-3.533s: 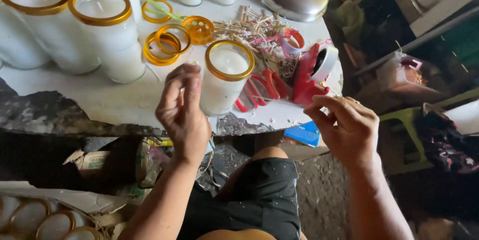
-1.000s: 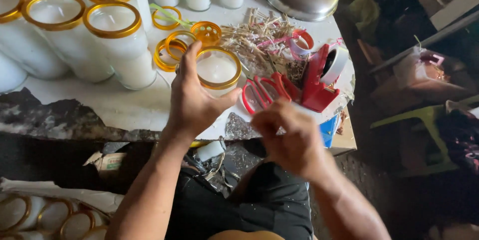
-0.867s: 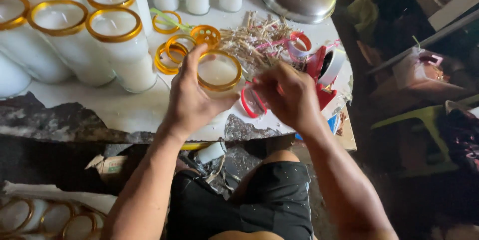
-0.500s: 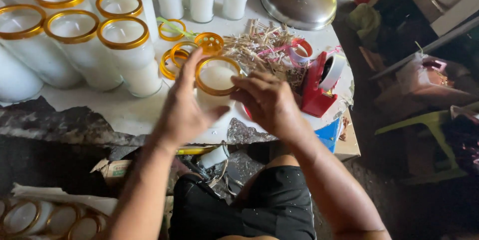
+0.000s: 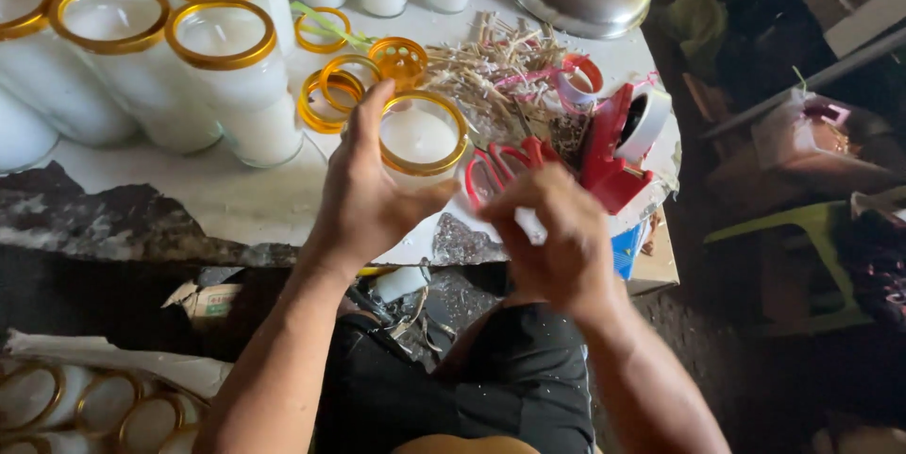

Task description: Assembling candle jars by fitting decorative gold rings onto the rims and trimming wicks.

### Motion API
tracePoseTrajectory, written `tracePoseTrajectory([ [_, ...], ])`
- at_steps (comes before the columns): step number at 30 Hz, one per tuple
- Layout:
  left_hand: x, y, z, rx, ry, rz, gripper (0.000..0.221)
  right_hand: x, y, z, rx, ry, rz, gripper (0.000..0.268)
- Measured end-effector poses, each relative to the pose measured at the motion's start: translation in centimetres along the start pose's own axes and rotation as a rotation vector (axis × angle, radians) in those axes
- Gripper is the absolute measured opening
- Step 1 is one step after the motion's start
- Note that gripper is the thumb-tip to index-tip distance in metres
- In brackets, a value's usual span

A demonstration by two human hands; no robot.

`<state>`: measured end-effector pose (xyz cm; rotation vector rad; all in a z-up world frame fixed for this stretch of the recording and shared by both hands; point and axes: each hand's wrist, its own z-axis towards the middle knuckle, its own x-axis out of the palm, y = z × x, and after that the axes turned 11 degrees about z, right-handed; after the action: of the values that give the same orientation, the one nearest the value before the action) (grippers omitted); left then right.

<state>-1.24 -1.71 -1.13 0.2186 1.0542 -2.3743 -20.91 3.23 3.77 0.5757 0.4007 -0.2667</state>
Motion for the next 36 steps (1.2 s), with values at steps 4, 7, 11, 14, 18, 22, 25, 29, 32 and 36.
tracePoseTrajectory([
  [4, -0.1, -0.1, 0.3, 0.026, 0.004, -0.022, 0.102, 0.0, -4.3, 2.3, -0.021, 0.004, 0.11, 0.009],
  [7, -0.4, 0.6, 0.4, 0.047, 0.022, -0.064, 0.104, 0.6, -7.1, 3.1, -0.014, -0.008, 0.209, 0.014],
  [11, -1.5, 1.3, 1.8, 0.088, 0.265, -0.293, 0.108, 1.3, -8.6, 3.4, 0.113, 0.07, 0.526, 0.066],
  [14, -2.3, 2.3, 2.6, 0.12, 0.419, -0.395, 0.118, 2.1, -8.8, 2.2, 0.242, 0.064, 0.762, 0.07],
  [18, -4.2, 0.9, 2.0, 0.099, 0.371, -0.431, 0.101, 1.8, -9.4, 0.7, 0.322, -0.109, 0.672, 0.039],
  [22, -2.1, 0.2, 0.5, 0.166, 0.243, -0.302, 0.103, 2.7, -9.1, 1.2, 0.353, -0.114, 0.669, 0.029],
  [25, -1.5, -0.3, 0.5, 0.1, 0.166, -0.136, 0.091, 2.9, -8.2, 2.8, 0.388, -0.076, 0.674, 0.04],
  [29, -1.6, -0.4, 0.7, 0.068, 0.188, -0.13, 0.089, 3.0, -7.4, 4.4, 0.386, 0.0, 0.625, 0.04],
  [32, -1.7, 0.1, 0.7, 0.074, 0.2, -0.146, 0.088, 2.9, -7.3, 4.6, 0.373, 0.019, 0.563, 0.035],
  [36, -1.8, 1.3, 1.1, 0.065, 0.309, -0.321, 0.09, 2.1, -5.7, 4.7, 0.318, 0.032, 0.53, 0.036],
])
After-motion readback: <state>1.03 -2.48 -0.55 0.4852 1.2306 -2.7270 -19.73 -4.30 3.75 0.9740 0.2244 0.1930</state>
